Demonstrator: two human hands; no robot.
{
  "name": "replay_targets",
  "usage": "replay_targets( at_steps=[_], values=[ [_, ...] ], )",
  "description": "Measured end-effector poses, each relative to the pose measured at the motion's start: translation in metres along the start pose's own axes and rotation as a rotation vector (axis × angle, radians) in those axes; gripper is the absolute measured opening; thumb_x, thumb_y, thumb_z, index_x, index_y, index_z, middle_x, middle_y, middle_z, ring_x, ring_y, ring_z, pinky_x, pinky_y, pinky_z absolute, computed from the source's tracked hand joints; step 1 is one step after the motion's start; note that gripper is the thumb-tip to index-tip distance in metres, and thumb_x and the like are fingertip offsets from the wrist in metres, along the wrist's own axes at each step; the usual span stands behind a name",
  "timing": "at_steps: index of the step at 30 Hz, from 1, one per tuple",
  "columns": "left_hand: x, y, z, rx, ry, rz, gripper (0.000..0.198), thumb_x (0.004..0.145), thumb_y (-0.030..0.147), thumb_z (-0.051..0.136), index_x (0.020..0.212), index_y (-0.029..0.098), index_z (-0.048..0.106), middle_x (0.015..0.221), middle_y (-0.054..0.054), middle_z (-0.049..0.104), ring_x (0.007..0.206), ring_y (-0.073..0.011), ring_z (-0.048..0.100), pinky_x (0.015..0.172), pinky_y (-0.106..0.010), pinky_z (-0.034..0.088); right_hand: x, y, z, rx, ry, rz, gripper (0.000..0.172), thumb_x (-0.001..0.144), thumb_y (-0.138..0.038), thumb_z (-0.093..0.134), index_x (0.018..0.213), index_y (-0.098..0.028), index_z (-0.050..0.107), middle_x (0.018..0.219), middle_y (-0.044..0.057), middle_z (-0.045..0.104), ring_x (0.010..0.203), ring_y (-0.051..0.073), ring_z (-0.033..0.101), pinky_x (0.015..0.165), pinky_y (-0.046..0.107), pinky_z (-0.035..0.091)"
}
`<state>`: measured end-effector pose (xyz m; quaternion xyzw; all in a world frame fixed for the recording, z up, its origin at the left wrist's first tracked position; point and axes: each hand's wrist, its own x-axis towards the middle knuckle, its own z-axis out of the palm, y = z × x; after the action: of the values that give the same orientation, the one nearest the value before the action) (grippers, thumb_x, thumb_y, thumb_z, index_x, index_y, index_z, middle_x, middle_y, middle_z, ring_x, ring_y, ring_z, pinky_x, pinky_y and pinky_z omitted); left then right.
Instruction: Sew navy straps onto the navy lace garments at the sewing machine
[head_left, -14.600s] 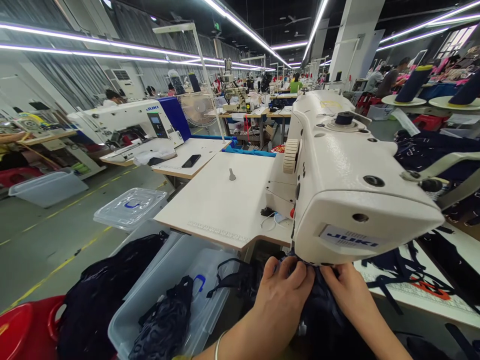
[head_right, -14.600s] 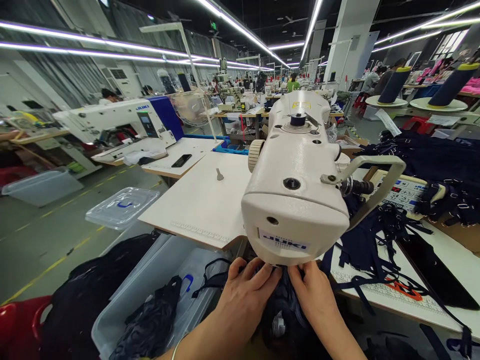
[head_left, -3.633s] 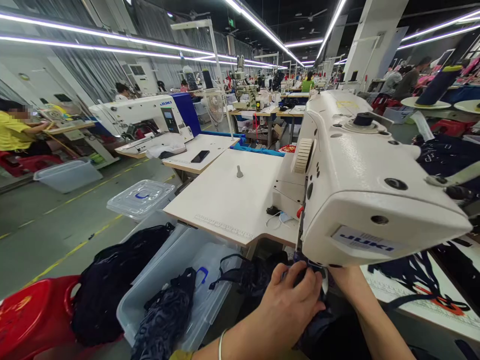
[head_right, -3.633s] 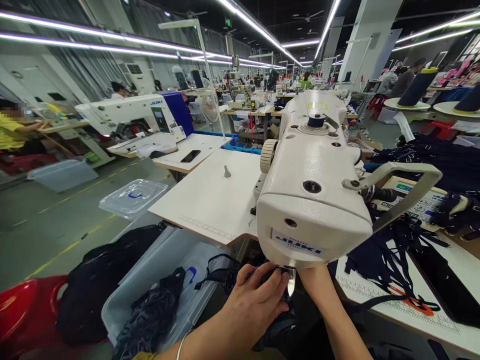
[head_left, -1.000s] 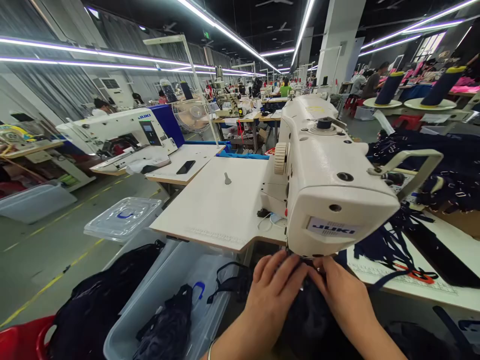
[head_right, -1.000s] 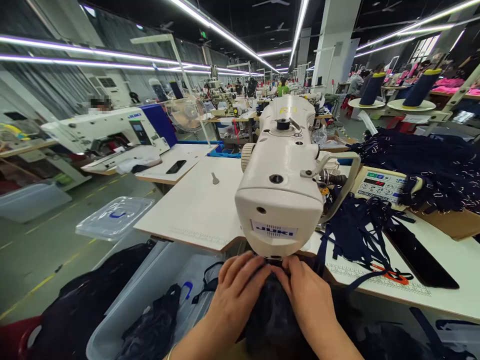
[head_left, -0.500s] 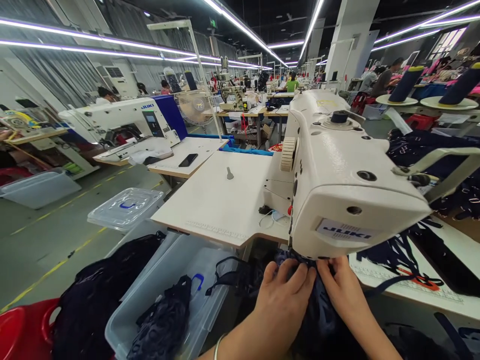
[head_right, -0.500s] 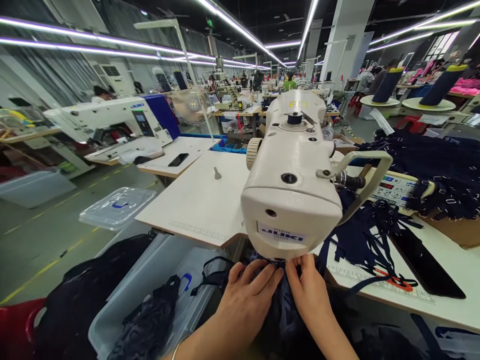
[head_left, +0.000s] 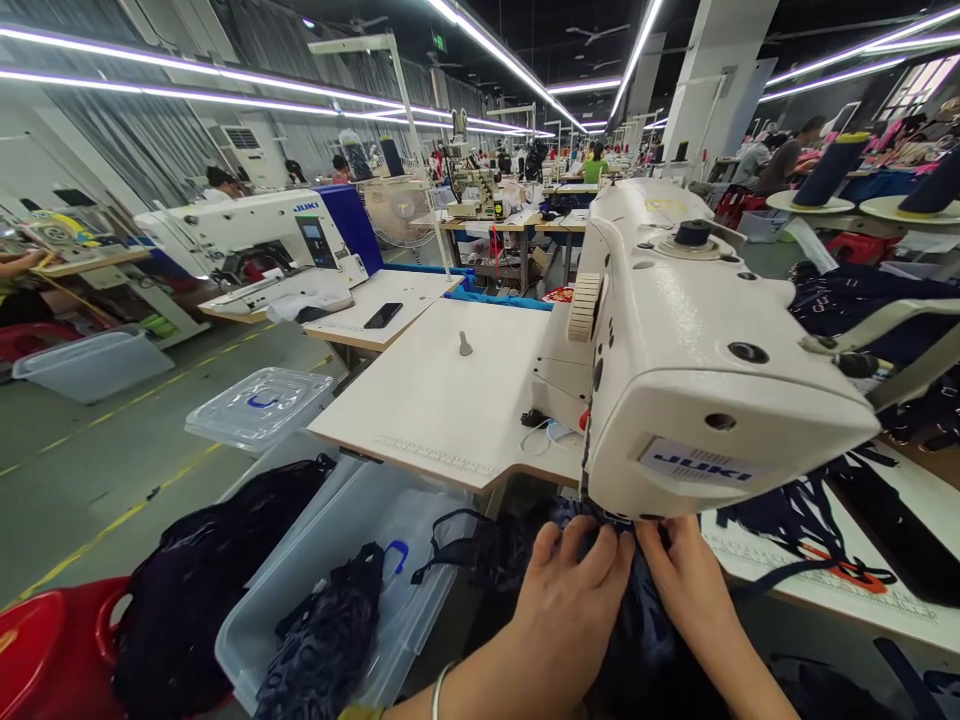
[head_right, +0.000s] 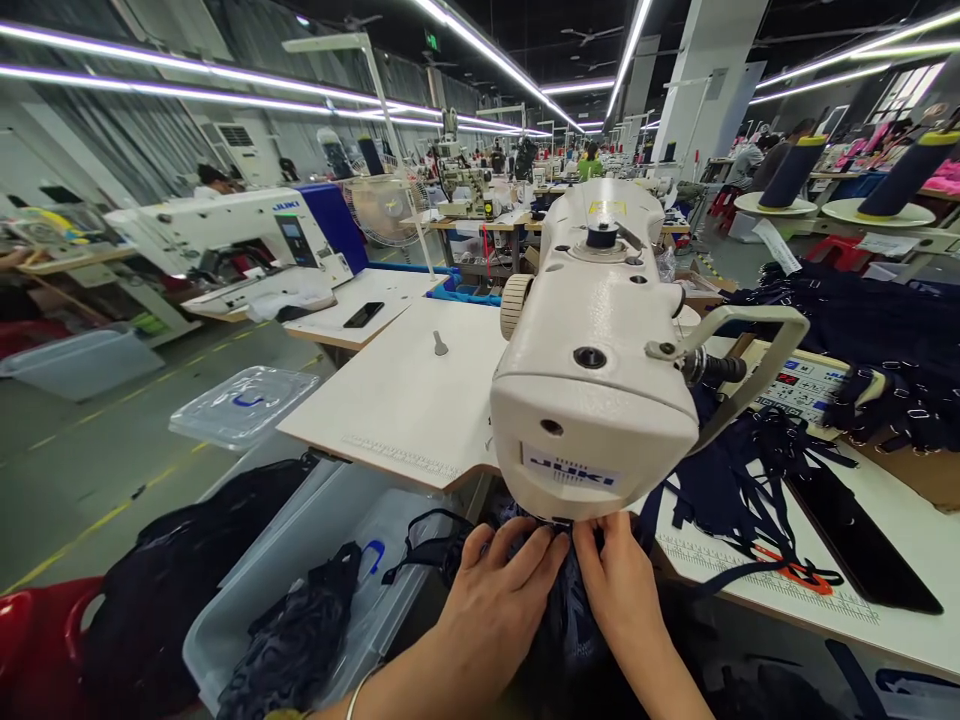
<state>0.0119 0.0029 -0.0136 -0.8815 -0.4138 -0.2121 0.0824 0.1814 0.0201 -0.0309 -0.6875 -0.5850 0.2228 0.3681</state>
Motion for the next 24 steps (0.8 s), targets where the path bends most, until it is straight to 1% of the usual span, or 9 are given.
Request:
replay_targets(
  at_steps=[3, 7, 9, 11, 14, 16, 17, 21, 24],
  values=[
    [-0.001, 0.0, 0.0, -0.002, -0.015, 0.011, 0.037, 0.097, 0.025, 0.043, 0.133, 0.021, 0.047, 0.121, -0.003, 0.058, 0.114, -0.0211, 0.047, 0.094, -0.039, 0.032, 0.001, 0.002, 0.001, -0.004, -0.006, 0.019, 0.024, 0.087, -0.048, 0.04, 0.093, -0.025, 0.044, 0.079, 0.007, 0.068, 0.07, 0.027, 0.067, 0.055, 0.033, 0.048],
    [-0.002, 0.0, 0.0, 0.021, -0.044, -0.005, 0.039, 0.095, 0.024, 0.046, 0.134, 0.02, 0.046, 0.119, -0.004, 0.058, 0.113, -0.0222, 0.047, 0.094, -0.039, 0.033, 0.001, 0.006, 0.0, 0.022, -0.05, 0.034, 0.03, 0.087, -0.051, 0.042, 0.097, -0.024, 0.047, 0.081, 0.007, 0.069, 0.07, 0.026, 0.068, 0.056, 0.032, 0.048],
    [0.0, -0.001, 0.0, 0.025, -0.036, 0.003, 0.038, 0.096, 0.025, 0.046, 0.133, 0.02, 0.047, 0.118, -0.004, 0.058, 0.11, -0.0218, 0.049, 0.094, -0.039, 0.034, 0.002, 0.009, -0.003, 0.032, -0.086, 0.027, 0.033, 0.087, -0.054, 0.041, 0.097, -0.024, 0.05, 0.079, 0.006, 0.069, 0.068, 0.024, 0.067, 0.054, 0.03, 0.048],
    [0.002, -0.002, -0.002, 0.025, -0.007, 0.013, 0.033, 0.098, 0.027, 0.042, 0.13, 0.02, 0.05, 0.115, -0.004, 0.06, 0.108, -0.0209, 0.05, 0.093, -0.038, 0.034, 0.002, 0.015, -0.01, 0.039, -0.118, 0.007, 0.035, 0.087, -0.056, 0.042, 0.091, -0.024, 0.054, 0.074, 0.004, 0.067, 0.066, 0.022, 0.066, 0.054, 0.027, 0.048],
    [0.005, -0.004, -0.009, 0.003, 0.022, -0.001, 0.033, 0.101, 0.033, 0.037, 0.126, 0.019, 0.053, 0.113, -0.003, 0.061, 0.106, -0.0217, 0.051, 0.092, -0.037, 0.035, 0.002, 0.033, -0.025, 0.056, -0.14, -0.036, 0.035, 0.083, -0.057, 0.05, 0.084, -0.024, 0.059, 0.081, 0.004, 0.069, 0.078, 0.022, 0.066, 0.067, 0.025, 0.051],
    [0.005, -0.004, -0.014, -0.032, 0.013, 0.001, 0.04, 0.101, 0.042, 0.035, 0.127, 0.018, 0.053, 0.115, -0.003, 0.061, 0.107, -0.0235, 0.05, 0.093, -0.038, 0.034, 0.003, 0.05, -0.037, 0.054, -0.152, -0.053, 0.033, 0.081, -0.056, 0.056, 0.086, -0.024, 0.062, 0.09, 0.004, 0.07, 0.088, 0.022, 0.066, 0.076, 0.024, 0.051],
    [0.005, -0.004, -0.016, -0.048, 0.012, 0.01, 0.046, 0.1, 0.048, 0.034, 0.128, 0.018, 0.052, 0.116, -0.004, 0.061, 0.108, -0.0245, 0.05, 0.095, -0.039, 0.033, 0.002, 0.059, -0.043, 0.044, -0.164, -0.06, 0.033, 0.08, -0.055, 0.057, 0.086, -0.024, 0.063, 0.091, 0.004, 0.07, 0.088, 0.022, 0.066, 0.077, 0.024, 0.051],
    [0.001, 0.0, -0.014, -0.079, 0.043, 0.044, 0.077, 0.089, 0.073, 0.028, 0.131, 0.013, 0.051, 0.118, -0.007, 0.061, 0.11, -0.0281, 0.049, 0.1, -0.041, 0.03, -0.002, 0.084, -0.066, -0.044, -0.198, -0.106, 0.033, 0.077, -0.056, 0.06, 0.075, -0.023, 0.06, 0.074, 0.001, 0.065, 0.073, 0.018, 0.063, 0.069, 0.021, 0.05],
    [-0.001, 0.004, -0.006, -0.093, 0.065, 0.041, 0.094, 0.08, 0.083, 0.023, 0.133, 0.01, 0.049, 0.12, -0.01, 0.06, 0.114, -0.0309, 0.047, 0.105, -0.042, 0.025, -0.009, 0.091, -0.08, -0.111, -0.15, -0.098, 0.037, 0.074, -0.06, 0.061, 0.071, -0.023, 0.059, 0.069, 0.0, 0.063, 0.065, 0.016, 0.061, 0.061, 0.02, 0.049]
  ],
)
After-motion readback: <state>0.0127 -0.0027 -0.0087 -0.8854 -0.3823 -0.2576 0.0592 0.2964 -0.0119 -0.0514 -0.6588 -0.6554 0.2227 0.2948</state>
